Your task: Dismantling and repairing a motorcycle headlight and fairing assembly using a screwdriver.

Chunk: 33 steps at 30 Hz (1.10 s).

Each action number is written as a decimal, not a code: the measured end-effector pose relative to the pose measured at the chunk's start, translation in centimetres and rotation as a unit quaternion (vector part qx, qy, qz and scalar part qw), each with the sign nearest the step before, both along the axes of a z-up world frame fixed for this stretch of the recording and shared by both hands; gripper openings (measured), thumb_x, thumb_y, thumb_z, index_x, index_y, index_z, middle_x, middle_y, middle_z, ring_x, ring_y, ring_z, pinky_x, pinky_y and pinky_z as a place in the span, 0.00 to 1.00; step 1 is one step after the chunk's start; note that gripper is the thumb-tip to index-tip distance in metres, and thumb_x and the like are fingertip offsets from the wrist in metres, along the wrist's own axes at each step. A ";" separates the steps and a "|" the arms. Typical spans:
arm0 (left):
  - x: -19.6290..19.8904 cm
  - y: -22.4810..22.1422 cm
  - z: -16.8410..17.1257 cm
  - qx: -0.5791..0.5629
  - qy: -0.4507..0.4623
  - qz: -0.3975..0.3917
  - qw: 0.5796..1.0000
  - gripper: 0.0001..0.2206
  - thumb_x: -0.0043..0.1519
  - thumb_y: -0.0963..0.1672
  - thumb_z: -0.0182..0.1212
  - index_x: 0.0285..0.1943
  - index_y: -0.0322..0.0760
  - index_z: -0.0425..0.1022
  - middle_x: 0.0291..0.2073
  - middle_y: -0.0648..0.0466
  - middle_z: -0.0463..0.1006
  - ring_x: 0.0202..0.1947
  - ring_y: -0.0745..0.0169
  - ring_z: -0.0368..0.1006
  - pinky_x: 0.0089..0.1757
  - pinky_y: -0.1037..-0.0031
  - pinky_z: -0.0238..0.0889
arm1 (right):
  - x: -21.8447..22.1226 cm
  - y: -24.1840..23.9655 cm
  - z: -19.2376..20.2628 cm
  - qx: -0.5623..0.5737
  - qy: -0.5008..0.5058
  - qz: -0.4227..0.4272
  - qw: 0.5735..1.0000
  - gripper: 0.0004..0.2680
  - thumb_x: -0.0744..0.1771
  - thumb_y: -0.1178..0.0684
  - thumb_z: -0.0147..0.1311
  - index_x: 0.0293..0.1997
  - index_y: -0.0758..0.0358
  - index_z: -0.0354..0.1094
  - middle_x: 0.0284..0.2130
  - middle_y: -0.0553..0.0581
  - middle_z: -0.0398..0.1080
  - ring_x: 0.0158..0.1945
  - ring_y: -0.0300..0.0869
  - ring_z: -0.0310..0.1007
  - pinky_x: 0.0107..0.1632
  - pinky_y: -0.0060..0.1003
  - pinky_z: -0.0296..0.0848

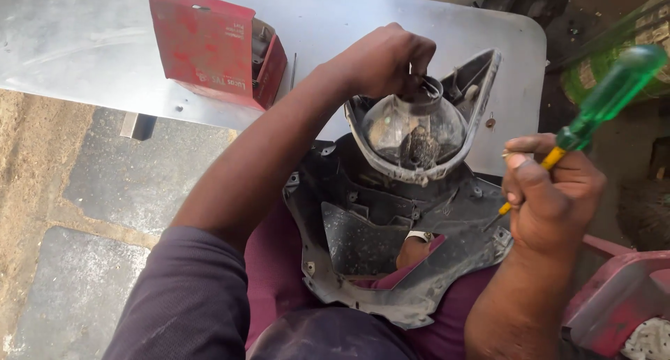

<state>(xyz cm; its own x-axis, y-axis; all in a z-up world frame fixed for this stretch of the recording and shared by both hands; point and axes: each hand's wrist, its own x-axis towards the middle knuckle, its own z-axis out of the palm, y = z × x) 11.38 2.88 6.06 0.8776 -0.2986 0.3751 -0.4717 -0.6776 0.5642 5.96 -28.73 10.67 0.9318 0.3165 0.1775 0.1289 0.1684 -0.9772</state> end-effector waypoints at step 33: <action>-12.9 -7.6 -4.5 0.268 -0.062 -0.137 0.952 0.09 0.63 0.47 0.59 0.42 0.39 0.78 0.38 0.57 0.75 0.47 0.62 0.74 0.42 0.65 0.71 | -10.0 0.7 -11.7 -0.090 0.186 0.084 0.975 0.05 0.66 0.63 0.54 0.44 0.71 0.74 0.23 0.50 0.66 0.22 0.31 0.62 0.26 0.24 0.59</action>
